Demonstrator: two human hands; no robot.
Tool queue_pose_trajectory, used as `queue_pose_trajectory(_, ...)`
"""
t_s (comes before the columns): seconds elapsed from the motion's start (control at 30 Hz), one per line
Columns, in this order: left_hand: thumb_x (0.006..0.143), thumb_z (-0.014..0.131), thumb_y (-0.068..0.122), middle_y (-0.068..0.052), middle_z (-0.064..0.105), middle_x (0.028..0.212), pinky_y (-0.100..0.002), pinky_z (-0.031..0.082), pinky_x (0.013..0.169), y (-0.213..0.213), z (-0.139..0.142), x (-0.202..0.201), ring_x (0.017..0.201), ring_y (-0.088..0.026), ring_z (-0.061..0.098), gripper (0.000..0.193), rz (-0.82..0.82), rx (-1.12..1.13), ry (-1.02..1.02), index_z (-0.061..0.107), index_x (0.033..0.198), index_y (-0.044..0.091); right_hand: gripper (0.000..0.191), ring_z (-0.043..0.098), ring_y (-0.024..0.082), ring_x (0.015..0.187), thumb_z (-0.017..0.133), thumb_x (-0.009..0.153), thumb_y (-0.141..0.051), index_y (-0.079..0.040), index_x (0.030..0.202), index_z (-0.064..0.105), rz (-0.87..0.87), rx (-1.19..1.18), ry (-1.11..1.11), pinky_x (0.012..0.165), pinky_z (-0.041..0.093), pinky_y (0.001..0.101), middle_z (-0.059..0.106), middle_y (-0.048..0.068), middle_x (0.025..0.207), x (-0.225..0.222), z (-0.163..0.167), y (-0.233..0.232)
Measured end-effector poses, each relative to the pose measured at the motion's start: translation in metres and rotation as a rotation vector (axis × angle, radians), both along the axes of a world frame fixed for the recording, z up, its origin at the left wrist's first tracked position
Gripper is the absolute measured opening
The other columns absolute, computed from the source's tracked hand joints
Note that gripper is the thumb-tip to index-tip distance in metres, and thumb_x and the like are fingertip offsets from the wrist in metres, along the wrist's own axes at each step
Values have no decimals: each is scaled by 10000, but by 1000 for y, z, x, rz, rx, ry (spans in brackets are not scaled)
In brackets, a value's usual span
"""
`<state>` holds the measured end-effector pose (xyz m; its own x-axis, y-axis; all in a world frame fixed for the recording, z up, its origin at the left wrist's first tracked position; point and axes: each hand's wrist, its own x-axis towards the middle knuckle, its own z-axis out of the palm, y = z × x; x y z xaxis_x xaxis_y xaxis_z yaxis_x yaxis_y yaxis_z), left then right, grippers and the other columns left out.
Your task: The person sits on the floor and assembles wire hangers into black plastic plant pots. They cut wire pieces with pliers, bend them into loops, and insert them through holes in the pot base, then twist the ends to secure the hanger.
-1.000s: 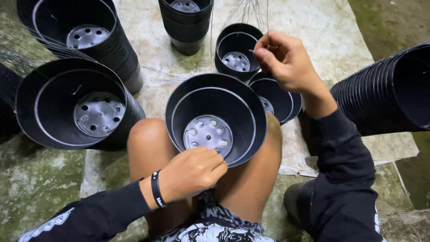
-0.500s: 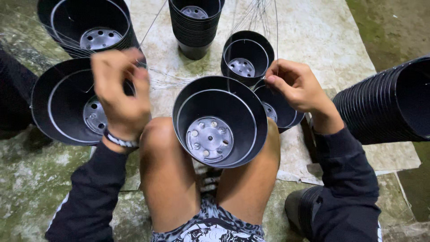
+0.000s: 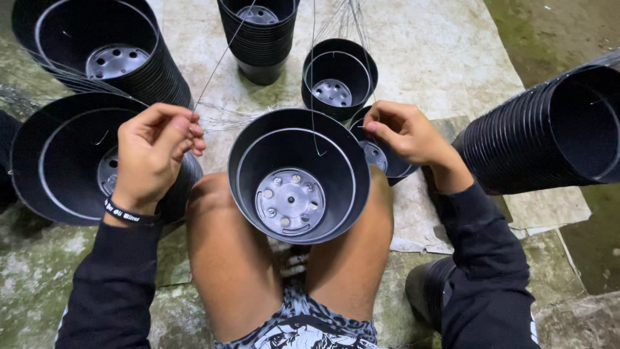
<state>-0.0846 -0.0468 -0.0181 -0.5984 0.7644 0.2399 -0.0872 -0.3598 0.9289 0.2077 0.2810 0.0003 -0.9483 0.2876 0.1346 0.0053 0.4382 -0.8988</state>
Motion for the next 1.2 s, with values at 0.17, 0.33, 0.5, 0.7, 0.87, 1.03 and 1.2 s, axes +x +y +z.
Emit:
queue_pose_trajectory(0.17,998,696,17,-80,720,939,-275,575,760,3,-2,4,815,-126,690,137,39,-168,154,675,1118,-44,79,520,44,792,623,1024,-72,1,1037,648,-55,4,-55,703,451,222,600,-19,872,6,-4,-3)
queue_pose_trajectory(0.33,993,705,11,-107,745,1056,-259,571,886,12,-16,10,944,-114,710,132,67,-172,304,685,1110,-46,80,550,40,764,629,1024,-76,-6,1054,654,-81,-93,63,683,459,213,617,-25,864,15,-12,-18)
queue_pose_trajectory(0.5,1005,689,19,-141,751,1180,-268,543,923,28,-33,8,989,-118,678,117,16,-126,226,686,1113,-25,72,575,54,789,637,1005,-56,2,1046,652,-92,12,153,700,483,225,618,5,907,16,-17,-46)
queue_pose_trajectory(0.7,1016,659,20,-169,734,1179,-299,542,1033,41,-60,-2,1144,-171,713,104,-65,-73,186,644,1114,-11,57,592,89,790,649,974,-28,15,1009,660,-49,179,221,701,497,243,630,51,915,18,-2,-76)
queue_pose_trajectory(0.87,1024,654,21,-179,738,1197,-292,536,1004,49,-79,-15,1107,-157,699,102,-98,-84,181,636,1121,-2,42,615,133,760,694,948,-24,11,965,677,6,254,263,689,492,257,652,69,890,14,13,-87)
queue_pose_trajectory(1.03,1024,656,25,-177,741,1192,-291,548,976,51,-89,-21,1055,-144,697,95,-121,-69,177,634,1115,7,53,623,135,766,690,948,-32,12,973,674,24,259,293,698,496,259,651,72,891,8,18,-90)
queue_pose_trajectory(1.2,1027,656,24,-182,741,1192,-283,542,979,50,-91,-22,1055,-135,692,98,-119,-66,185,636,1122,7,55,627,138,772,698,943,-28,13,973,674,-1,264,298,695,496,261,653,75,895,5,19,-90)
